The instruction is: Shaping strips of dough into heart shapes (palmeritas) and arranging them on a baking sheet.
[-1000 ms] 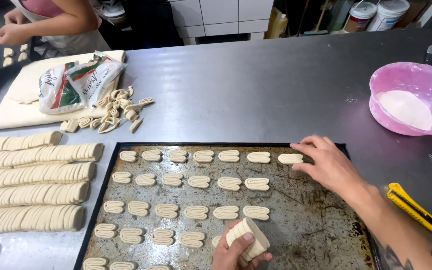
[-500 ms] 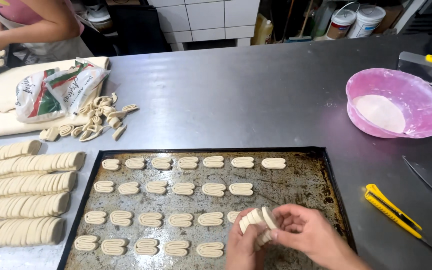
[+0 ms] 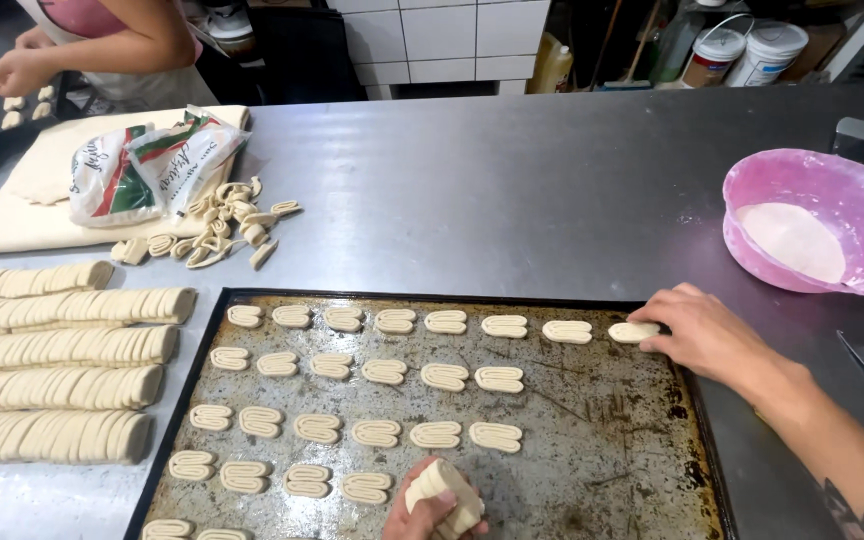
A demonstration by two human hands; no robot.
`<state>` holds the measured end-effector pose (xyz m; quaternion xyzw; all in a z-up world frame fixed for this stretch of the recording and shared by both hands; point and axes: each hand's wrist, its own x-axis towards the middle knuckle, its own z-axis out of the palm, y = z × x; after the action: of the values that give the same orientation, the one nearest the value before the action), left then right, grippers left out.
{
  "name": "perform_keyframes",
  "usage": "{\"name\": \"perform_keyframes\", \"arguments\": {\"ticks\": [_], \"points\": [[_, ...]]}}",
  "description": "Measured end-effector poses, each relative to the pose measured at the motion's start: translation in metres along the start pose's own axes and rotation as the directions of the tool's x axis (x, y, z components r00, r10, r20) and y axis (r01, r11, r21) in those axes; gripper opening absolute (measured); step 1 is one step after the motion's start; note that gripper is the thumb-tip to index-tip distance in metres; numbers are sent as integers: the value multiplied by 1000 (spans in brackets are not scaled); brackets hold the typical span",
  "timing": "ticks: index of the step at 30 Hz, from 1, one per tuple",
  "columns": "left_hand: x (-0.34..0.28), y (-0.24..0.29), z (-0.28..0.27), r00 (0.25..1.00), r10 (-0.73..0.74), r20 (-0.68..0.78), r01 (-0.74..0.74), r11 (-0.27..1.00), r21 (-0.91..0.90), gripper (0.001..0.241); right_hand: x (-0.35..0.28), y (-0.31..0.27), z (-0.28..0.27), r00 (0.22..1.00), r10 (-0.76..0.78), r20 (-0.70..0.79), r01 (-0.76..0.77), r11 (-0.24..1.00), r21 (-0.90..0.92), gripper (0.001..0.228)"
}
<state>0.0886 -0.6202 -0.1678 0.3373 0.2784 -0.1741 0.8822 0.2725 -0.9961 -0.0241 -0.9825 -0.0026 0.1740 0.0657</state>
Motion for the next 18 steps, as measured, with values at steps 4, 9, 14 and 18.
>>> {"name": "perform_keyframes", "arguments": {"ticks": [4,9,14,18], "points": [[22,-15,-62,992,-86,-93,76,992,-105,68,-21,-8,-1,1000,-12,-6,12,1000,6,58],[65,-56,-162,945,96,314,-155,973,169,78,-138,-113,20,1000,-13,-19,22,807,590,44],[-52,-5,-16,998,-2,59,-3,995,96,62,-178,-168,143,977,-115,179,-126,367,922,53],[-72,3,0,964,49,260,-108,970,219,47,-190,-185,161,970,52,236,-241,279,930,55]]}}
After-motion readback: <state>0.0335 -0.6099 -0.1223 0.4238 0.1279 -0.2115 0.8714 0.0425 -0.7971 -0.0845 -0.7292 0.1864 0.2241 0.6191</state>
